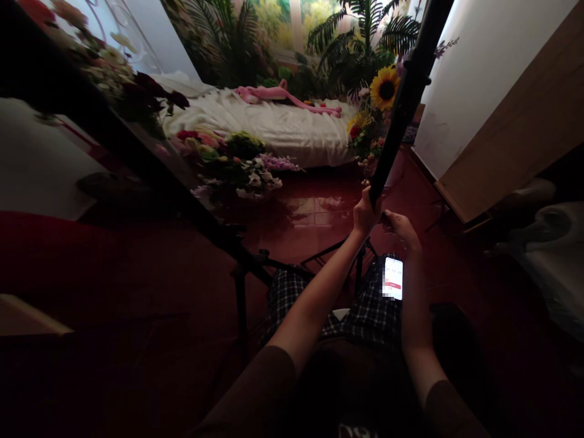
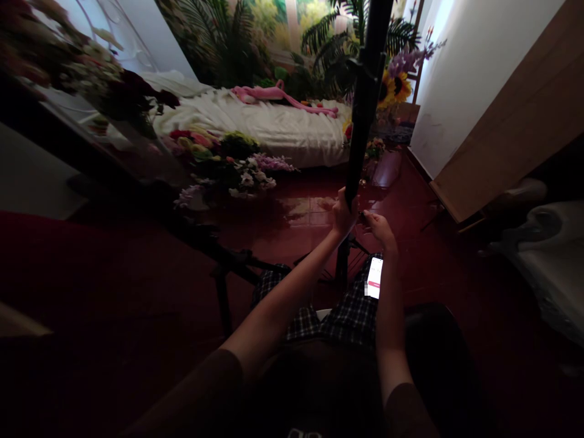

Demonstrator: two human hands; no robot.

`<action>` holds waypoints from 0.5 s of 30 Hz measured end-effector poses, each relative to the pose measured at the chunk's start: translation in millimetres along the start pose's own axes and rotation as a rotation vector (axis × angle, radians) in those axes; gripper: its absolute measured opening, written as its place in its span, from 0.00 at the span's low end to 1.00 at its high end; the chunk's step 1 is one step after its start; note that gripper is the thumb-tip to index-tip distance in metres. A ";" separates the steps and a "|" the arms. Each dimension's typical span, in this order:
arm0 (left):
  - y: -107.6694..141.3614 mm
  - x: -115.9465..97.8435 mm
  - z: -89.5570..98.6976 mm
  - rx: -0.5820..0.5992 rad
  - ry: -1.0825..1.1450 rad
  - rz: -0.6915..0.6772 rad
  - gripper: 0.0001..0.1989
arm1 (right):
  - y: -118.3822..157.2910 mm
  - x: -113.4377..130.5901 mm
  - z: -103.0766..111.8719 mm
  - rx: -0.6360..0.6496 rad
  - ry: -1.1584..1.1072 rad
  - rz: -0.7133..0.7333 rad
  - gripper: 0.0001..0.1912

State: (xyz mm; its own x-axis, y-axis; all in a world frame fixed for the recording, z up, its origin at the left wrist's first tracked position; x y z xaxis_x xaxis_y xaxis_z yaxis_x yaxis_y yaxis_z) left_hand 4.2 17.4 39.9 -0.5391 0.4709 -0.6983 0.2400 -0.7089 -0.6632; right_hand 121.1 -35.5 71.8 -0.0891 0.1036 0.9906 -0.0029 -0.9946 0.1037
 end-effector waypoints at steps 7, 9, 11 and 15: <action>-1.2 -2.6 3.7 -0.002 -0.002 -0.003 0.21 | 3.3 2.3 6.2 0.064 0.074 0.133 0.13; -0.7 -1.9 3.7 0.009 -0.013 0.003 0.21 | 3.5 -0.5 8.1 0.028 0.148 0.222 0.12; -0.1 -0.9 3.3 0.024 -0.023 0.014 0.21 | 4.4 -2.5 8.9 -0.037 0.258 0.341 0.12; 0.5 0.2 2.5 0.038 -0.023 0.031 0.21 | 6.1 -3.1 6.5 -0.162 0.513 0.563 0.08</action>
State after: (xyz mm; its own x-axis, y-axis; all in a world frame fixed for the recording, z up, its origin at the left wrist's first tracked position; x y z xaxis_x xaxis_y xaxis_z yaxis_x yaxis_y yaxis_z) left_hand 2.2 15.8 40.0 -0.5504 0.4369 -0.7115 0.2262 -0.7423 -0.6307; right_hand 127.8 -41.9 70.0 -0.5701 -0.3937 0.7211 0.0371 -0.8891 -0.4561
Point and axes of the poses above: each hand's wrist, its own y-axis away from the middle knuckle, its own z-axis out of the back of the hand, x = y × z, the point moved 2 cm from there along -y, towards the middle knuckle, and after that the axes turned 7 degrees about -y, right-handed, at the moved point
